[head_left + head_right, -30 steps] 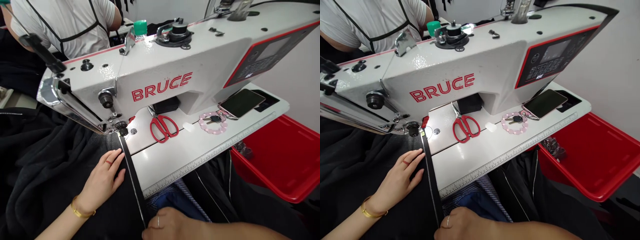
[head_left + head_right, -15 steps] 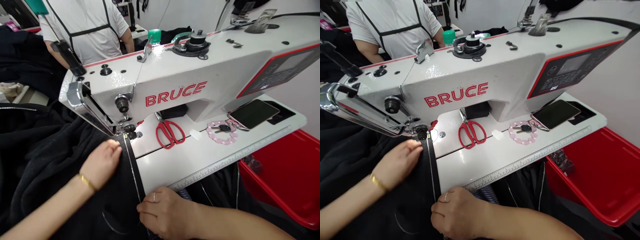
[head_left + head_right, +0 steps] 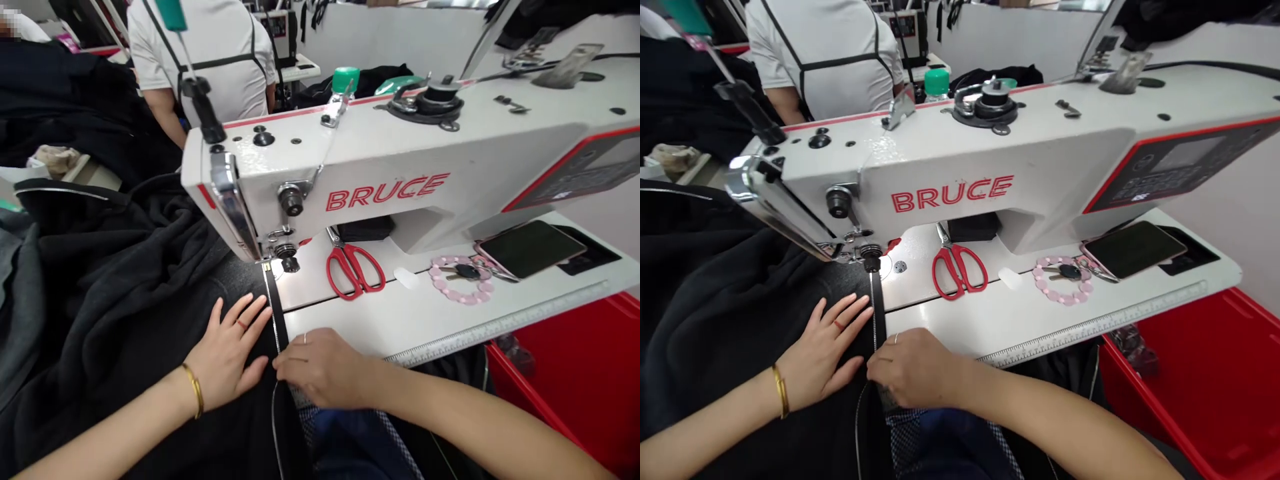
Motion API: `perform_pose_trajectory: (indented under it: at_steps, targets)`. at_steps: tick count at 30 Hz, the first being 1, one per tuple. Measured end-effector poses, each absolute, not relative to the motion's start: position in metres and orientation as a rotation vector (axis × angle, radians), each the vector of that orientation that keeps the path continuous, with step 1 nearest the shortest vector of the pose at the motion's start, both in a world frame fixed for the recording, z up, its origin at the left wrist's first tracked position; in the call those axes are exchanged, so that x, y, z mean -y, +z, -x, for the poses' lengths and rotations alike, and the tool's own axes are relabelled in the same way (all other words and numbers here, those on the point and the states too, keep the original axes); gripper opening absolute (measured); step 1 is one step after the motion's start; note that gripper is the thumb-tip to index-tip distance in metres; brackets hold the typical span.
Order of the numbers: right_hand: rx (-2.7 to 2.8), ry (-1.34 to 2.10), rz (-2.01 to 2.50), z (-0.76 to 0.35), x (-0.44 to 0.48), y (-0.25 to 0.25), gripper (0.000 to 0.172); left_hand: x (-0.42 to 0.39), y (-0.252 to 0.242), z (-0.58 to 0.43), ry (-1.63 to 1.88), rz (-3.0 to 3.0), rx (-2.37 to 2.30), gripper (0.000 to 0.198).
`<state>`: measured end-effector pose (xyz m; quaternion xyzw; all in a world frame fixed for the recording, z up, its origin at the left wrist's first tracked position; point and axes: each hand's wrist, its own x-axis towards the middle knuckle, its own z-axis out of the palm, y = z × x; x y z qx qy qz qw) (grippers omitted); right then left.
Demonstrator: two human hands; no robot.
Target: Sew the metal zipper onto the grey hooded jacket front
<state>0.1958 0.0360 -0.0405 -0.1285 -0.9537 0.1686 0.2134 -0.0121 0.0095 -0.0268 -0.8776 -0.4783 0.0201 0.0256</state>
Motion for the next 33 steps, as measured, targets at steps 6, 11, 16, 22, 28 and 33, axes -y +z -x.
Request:
perform_pose_trajectory:
  at_steps: [6, 11, 16, 22, 28, 33]
  targets:
    - [2.702, 0.379, 0.343, -0.192, -0.060, -0.039, 0.014, -0.027, -0.005, 0.033, 0.169, 2.540, 1.598, 0.053]
    - [2.774, 0.178, 0.413, -0.194, -0.046, -0.034, 0.020, 0.022, 0.005, 0.068, 0.255, 2.191, 1.943, 0.075]
    - [2.733, 0.051, 0.437, -0.192, -0.033, -0.031, 0.021, 0.046, 0.002, 0.080, 0.239, 2.343, 2.190, 0.061]
    - [2.687, 0.065, 0.385, -0.193, -0.039, -0.031, 0.024, 0.021, 0.045, 0.080, 0.236, 2.104, 2.299, 0.059]
    - [2.771, 0.149, 0.400, -0.193, -0.049, -0.030, 0.022, 0.022, 0.036, 0.083, 0.256, 2.147, 2.178, 0.052]
    - [2.821, 0.198, 0.427, -0.186, -0.070, -0.032, 0.019, 0.016, 0.033, 0.085, 0.230, 2.157, 2.159, 0.048]
